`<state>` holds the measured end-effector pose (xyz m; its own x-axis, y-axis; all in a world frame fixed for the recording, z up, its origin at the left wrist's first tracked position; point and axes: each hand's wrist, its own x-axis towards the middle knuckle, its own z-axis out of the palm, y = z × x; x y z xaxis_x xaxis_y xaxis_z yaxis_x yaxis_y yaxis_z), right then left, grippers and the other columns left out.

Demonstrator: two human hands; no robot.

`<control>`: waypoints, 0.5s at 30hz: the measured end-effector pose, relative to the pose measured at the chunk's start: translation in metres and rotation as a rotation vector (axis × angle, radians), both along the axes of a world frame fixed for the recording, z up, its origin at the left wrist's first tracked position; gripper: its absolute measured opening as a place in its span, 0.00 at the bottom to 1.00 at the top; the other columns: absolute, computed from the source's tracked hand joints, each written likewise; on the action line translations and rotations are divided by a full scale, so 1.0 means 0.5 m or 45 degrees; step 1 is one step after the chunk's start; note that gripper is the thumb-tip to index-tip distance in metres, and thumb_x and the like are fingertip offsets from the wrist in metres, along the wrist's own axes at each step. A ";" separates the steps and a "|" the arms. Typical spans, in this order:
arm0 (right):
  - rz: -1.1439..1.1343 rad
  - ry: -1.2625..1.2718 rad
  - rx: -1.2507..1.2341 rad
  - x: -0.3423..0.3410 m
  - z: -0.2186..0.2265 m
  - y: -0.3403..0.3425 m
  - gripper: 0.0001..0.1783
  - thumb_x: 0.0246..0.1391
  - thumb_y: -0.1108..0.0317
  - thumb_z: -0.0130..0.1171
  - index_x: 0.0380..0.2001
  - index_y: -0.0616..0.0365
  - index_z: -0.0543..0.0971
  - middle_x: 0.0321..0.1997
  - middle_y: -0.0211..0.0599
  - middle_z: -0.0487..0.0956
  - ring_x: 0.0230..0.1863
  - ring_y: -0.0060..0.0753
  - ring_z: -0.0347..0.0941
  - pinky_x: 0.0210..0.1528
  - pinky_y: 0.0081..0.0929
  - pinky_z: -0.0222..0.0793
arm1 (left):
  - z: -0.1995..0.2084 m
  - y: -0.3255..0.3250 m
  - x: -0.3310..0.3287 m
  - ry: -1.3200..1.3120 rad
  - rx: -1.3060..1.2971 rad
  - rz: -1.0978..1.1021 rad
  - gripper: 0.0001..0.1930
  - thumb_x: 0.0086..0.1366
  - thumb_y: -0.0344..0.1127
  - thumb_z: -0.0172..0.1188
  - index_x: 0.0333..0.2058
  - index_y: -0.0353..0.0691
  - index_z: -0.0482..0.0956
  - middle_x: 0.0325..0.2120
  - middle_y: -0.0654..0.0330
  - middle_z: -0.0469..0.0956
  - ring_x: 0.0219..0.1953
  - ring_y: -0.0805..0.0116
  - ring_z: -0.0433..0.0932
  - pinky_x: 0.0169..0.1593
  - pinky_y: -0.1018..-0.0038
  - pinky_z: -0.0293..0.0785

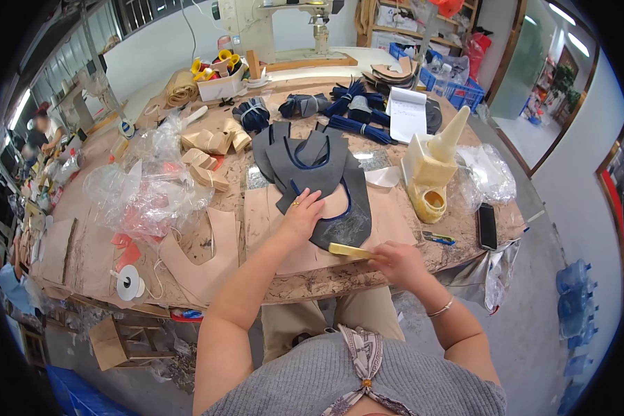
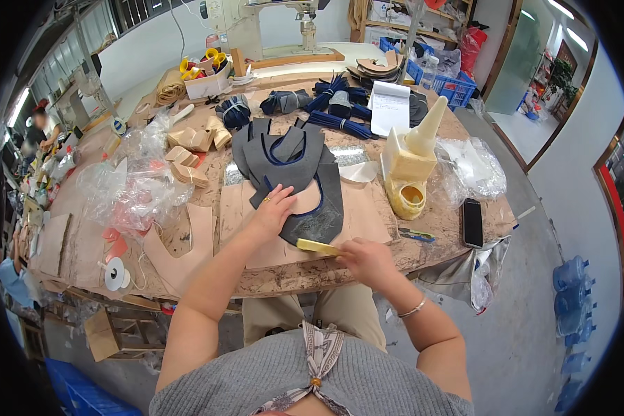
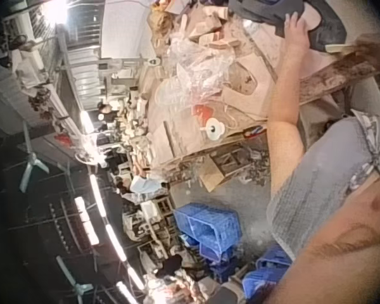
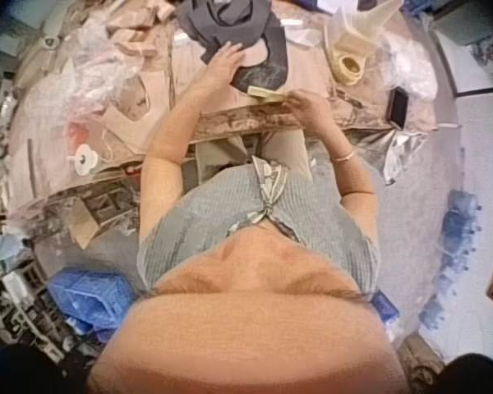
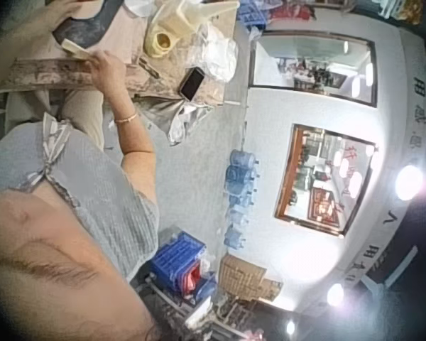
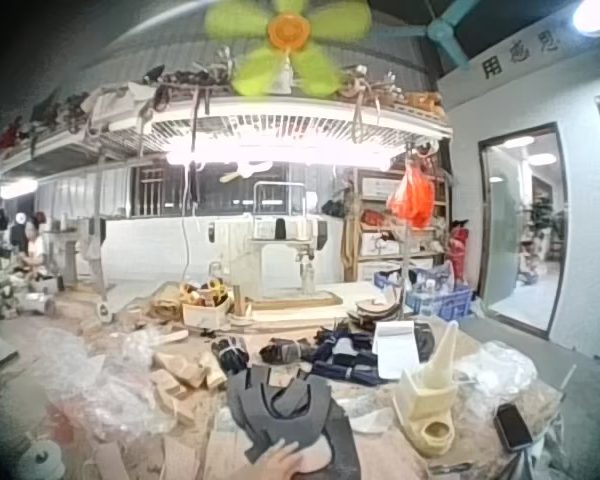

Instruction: The person assembles U-shaped fabric pieces by applying adhesive with a brush and layering different colored materials. They handle beige, dark blue, and gray fabric parts, aligning them on a workbench in a workshop setting.

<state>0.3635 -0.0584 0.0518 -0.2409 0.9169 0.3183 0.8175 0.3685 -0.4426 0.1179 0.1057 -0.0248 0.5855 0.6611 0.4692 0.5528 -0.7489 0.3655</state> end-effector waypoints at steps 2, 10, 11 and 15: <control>0.016 0.073 -0.081 0.039 0.023 0.006 0.08 0.49 0.64 0.63 0.34 0.48 0.80 0.29 0.33 0.77 0.30 0.42 0.76 0.31 0.36 0.72 | -0.001 0.004 0.004 -0.001 0.025 -0.006 0.19 0.60 0.28 0.58 0.51 0.37 0.73 0.58 0.52 0.66 0.62 0.45 0.61 0.63 0.58 0.60; 0.021 -0.042 -0.026 0.035 -0.002 -0.021 0.09 0.48 0.65 0.63 0.34 0.50 0.80 0.29 0.34 0.76 0.31 0.42 0.76 0.30 0.36 0.72 | 0.015 0.006 -0.010 0.026 0.004 -0.073 0.19 0.59 0.29 0.59 0.50 0.38 0.73 0.58 0.52 0.66 0.62 0.45 0.61 0.63 0.57 0.60; 0.034 0.019 -0.057 0.053 0.009 -0.030 0.11 0.46 0.65 0.65 0.35 0.51 0.81 0.29 0.35 0.78 0.30 0.42 0.76 0.31 0.34 0.72 | 0.028 0.002 -0.014 0.038 -0.056 -0.102 0.19 0.61 0.27 0.56 0.52 0.39 0.72 0.60 0.54 0.65 0.64 0.46 0.59 0.64 0.59 0.60; -0.382 0.384 -0.041 0.182 0.055 -0.047 0.12 0.43 0.65 0.68 0.34 0.52 0.83 0.28 0.36 0.80 0.30 0.42 0.77 0.33 0.32 0.73 | 0.060 0.007 -0.040 -0.009 -0.149 -0.232 0.15 0.62 0.25 0.55 0.49 0.38 0.75 0.56 0.52 0.70 0.61 0.48 0.64 0.61 0.61 0.64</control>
<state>0.4547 -0.0818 0.0793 0.1380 0.9427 0.3037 0.7184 0.1158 -0.6859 0.0981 0.1091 0.0050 0.6971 0.5948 0.4003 0.4090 -0.7885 0.4593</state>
